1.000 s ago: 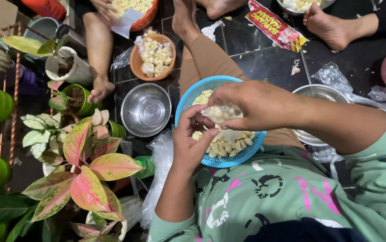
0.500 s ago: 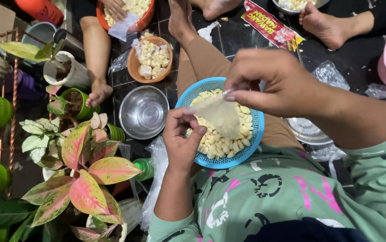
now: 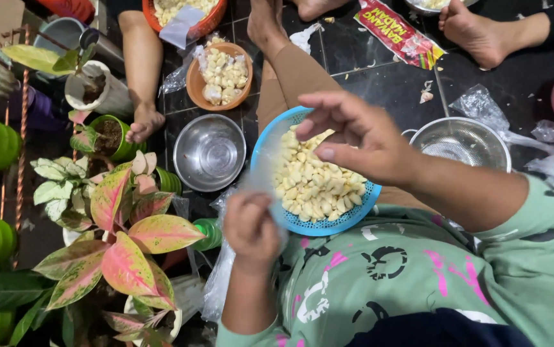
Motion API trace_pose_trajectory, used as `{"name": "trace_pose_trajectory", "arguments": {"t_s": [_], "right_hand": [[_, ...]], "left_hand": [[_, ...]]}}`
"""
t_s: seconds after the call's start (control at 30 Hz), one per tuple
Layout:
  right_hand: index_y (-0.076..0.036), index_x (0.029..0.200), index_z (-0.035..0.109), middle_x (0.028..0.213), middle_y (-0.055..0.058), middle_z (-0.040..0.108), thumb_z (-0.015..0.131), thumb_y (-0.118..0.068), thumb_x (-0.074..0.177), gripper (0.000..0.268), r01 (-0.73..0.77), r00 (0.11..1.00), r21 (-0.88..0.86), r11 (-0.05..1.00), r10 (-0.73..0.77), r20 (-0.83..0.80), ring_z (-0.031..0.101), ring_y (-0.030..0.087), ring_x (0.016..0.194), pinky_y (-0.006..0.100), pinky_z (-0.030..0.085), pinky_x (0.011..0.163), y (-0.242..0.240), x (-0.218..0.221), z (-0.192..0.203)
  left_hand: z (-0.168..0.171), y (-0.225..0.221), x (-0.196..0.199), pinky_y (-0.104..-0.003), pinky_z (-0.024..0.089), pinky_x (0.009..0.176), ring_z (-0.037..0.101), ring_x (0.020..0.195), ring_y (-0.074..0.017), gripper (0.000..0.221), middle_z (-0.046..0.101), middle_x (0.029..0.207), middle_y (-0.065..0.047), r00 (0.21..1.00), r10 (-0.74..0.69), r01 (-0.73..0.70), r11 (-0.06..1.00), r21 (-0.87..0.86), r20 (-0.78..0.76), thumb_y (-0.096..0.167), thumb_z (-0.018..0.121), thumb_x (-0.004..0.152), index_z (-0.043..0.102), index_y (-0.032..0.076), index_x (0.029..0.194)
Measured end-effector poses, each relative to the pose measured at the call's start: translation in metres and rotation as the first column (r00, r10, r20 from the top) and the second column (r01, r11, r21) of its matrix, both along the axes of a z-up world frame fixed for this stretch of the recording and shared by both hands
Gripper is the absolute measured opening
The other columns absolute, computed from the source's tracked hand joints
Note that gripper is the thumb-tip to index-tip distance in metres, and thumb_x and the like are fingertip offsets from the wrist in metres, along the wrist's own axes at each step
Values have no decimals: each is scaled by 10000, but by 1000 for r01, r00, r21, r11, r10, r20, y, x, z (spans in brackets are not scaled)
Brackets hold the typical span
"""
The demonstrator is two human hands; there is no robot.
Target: A person sitting on the floor is picking up peeled garlic cloves from a blue basket and portioning them into small plastic bags.
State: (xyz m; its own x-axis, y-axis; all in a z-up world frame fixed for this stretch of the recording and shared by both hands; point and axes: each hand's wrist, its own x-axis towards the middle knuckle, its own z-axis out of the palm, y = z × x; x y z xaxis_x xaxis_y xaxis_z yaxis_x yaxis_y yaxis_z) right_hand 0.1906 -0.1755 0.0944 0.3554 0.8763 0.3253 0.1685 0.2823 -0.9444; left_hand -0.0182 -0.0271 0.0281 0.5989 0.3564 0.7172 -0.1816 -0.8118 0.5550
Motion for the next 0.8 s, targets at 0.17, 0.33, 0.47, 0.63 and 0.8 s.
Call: {"name": "trace_pose_trajectory", "arguments": {"t_s": [0.17,0.33,0.47,0.63,0.8], "right_hand": [[-81,1243,653,1373,104,636,789,-300,814,500,217,779,-270,938,0,627,504,336,1405,453,426,1112,0,-5,-138],[-291,1474,519,1618,86,359,504,-693,901,700,162,334,-295,942,229,914,161,470,1524,660,115,1198,23,0,-186],[-371,1447,536,1654,114,284,594,-599,825,665,252,385,-411,876,299,873,103,515,1519,681,153,1164,61,8,-168],[-293,1373,623,1642,62,296,667,-589,809,639,123,424,-506,854,416,804,94,529,1511,744,83,1167,26,-1,-162],[-138,1279,670,1492,120,518,723,-303,876,438,174,742,8,985,-136,656,409,376,1396,618,233,1156,-50,20,-114]], "left_hand": [[-72,23,-57,-330,522,778,641,849,-232,268,677,1033,-106,843,329,-406,908,-101,-426,-10,564,895,608,34,1155],[-196,32,-102,-445,517,947,591,1166,-353,606,578,1317,-136,379,273,-568,823,11,-884,17,521,816,520,109,1414],[-269,52,-134,-458,495,1014,510,1254,-387,529,420,1542,-90,93,304,-616,765,185,-948,93,508,899,610,231,1399],[-276,75,-140,-497,509,1031,549,1263,-364,572,442,1525,-68,-99,160,-592,784,187,-982,176,511,923,519,300,1482],[-225,58,-136,-518,420,1103,456,1430,-274,546,489,1555,-38,-127,153,-565,801,198,-980,243,489,942,515,258,1486]]}}
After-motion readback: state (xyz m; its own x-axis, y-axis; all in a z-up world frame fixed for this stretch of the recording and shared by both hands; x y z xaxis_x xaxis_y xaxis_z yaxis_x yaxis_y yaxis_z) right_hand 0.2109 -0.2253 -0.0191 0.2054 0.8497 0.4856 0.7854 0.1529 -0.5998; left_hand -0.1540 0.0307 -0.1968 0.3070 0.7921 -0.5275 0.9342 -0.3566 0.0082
